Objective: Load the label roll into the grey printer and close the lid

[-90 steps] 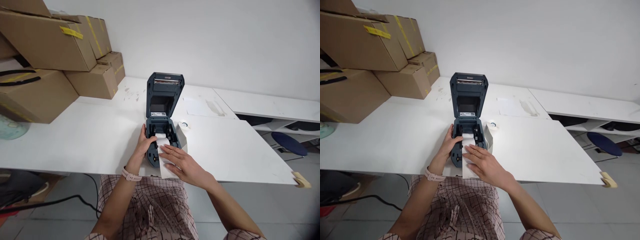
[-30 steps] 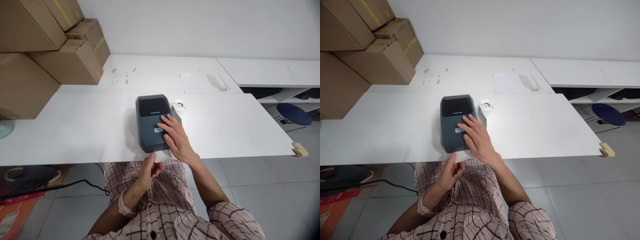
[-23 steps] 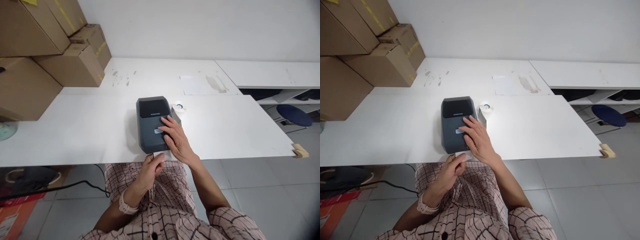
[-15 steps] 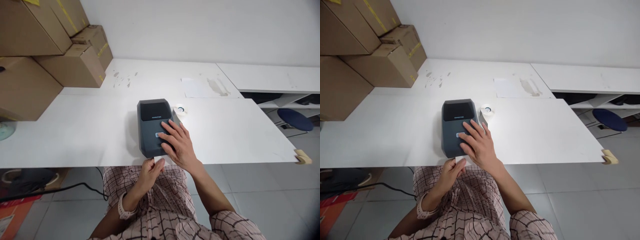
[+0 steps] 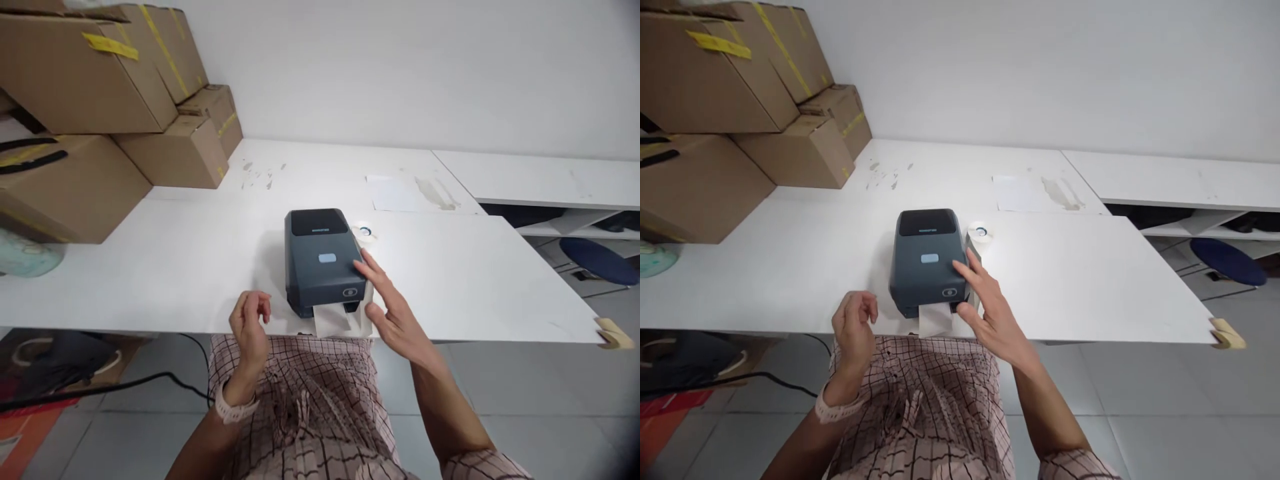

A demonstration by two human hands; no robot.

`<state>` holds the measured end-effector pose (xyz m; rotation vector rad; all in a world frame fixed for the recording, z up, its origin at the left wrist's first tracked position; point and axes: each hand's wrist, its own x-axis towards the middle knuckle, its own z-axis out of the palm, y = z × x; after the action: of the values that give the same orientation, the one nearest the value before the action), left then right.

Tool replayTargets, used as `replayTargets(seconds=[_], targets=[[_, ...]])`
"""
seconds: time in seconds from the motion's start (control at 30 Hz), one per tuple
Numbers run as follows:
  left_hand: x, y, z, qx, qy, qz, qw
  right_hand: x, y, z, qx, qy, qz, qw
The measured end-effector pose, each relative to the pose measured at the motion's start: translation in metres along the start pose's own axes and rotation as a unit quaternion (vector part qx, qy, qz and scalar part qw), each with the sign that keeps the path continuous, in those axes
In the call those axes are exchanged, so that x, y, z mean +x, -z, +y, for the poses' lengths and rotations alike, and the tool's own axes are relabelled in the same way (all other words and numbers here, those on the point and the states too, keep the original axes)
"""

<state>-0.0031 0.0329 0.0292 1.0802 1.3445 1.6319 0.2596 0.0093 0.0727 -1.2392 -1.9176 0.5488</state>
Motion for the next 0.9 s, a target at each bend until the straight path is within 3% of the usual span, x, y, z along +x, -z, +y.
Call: replayTargets(seconds=[0.13, 0.27, 0.37, 0.53, 0.7, 0.8, 0.9], targets=[[0.040, -0.014, -0.008, 0.008, 0.046, -0.047, 0.998, 0.024, 0.019, -0.012, 0.054, 0.020, 0.023, 0.998], [0.068, -0.040, -0.010, 0.051, 0.080, -0.144, 0.985, 0.070, 0.028, -0.015, 0.068, 0.033, 0.071, 0.995], [0.078, -0.054, -0.011, 0.078, 0.072, -0.189, 0.976, 0.108, 0.024, -0.006, 0.019, 0.041, 0.101, 0.994], [0.084, -0.059, -0.014, 0.138, 0.063, -0.175, 0.973, 0.167, 0.012, 0.018, -0.112, 0.041, 0.131, 0.984], [0.081, -0.055, -0.012, 0.154, 0.072, -0.176, 0.969, 0.211, 0.015, 0.033, -0.158, 0.006, 0.112, 0.981], [0.079, -0.053, -0.011, 0.141, 0.072, -0.189, 0.969, 0.217, 0.016, 0.029, -0.215, 0.013, 0.132, 0.967], [0.079, -0.052, -0.012, 0.147, 0.062, -0.194, 0.968, 0.205, 0.007, 0.015, -0.244, 0.075, 0.194, 0.947]])
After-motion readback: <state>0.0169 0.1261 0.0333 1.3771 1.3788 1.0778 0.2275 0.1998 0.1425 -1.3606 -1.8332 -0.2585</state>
